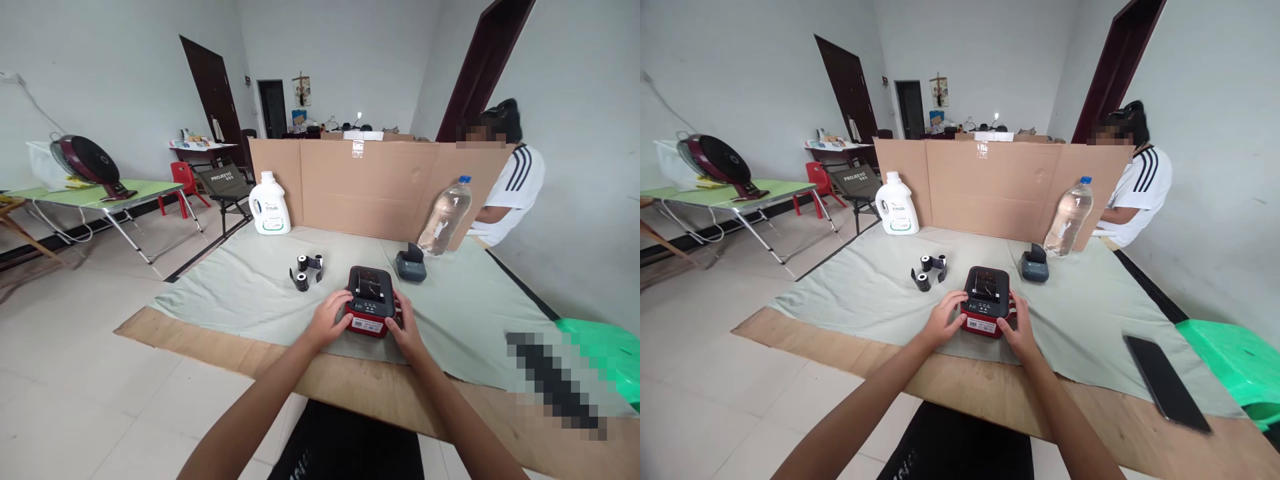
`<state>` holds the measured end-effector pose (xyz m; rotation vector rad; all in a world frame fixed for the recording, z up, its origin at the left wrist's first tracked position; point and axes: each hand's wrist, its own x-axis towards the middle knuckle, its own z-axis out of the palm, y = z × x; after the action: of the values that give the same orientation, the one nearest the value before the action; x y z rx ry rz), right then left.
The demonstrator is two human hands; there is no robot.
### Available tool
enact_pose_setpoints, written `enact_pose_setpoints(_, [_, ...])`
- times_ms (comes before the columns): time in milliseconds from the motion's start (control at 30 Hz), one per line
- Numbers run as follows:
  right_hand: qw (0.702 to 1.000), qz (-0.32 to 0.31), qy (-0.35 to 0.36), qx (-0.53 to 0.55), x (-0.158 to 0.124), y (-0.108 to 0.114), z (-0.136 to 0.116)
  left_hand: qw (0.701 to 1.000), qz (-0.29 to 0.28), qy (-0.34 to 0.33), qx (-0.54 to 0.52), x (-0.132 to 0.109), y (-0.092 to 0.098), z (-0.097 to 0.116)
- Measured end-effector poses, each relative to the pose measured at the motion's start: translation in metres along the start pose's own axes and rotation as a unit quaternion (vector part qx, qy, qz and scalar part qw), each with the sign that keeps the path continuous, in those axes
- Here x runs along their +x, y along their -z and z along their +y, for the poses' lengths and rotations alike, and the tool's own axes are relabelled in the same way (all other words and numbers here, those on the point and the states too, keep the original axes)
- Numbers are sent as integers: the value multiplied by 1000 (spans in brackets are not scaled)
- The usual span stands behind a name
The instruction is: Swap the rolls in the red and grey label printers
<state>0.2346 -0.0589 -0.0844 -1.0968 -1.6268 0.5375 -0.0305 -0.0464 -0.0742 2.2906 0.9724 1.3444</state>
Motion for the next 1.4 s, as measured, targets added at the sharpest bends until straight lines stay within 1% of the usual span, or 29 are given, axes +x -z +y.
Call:
enact_pose_setpoints(133, [1000, -4, 7, -2, -1, -1, 7, 1000, 7, 5, 8, 0, 0, -1])
enact_pose_setpoints(267, [1000, -10, 1, -3, -1, 1, 12, 1000, 1, 18, 0, 0, 1, 0])
enact_pose_setpoints(500, [1000, -13, -11, 8, -1, 1, 6, 997, -21, 73, -24, 0, 1, -4])
enact_pose_setpoints(567, [1000, -13, -7, 7, -1, 1, 5, 996, -36, 67, -46, 0, 1, -6])
enact_pose_setpoints(633, [1000, -14, -4, 6, 0, 1, 4, 996, -42, 48, -66, 1, 2, -7])
enact_pose_setpoints(733, [1000, -7, 0, -3, 0, 1, 3, 996, -22, 33, -77, 3, 3, -7])
enact_pose_setpoints(933, [1000, -1, 6, -18, 2, 0, 4, 993, -7, 70, -99, 7, -1, -7])
enact_pose_setpoints(1167, [1000, -17, 3, -14, 3, 2, 9, 988, 26, 78, -127, 11, -8, -10])
enact_pose_setpoints(1400, [1000, -19, -13, -5, 2, 3, 5, 982, 45, 88, -159, 16, -13, -11])
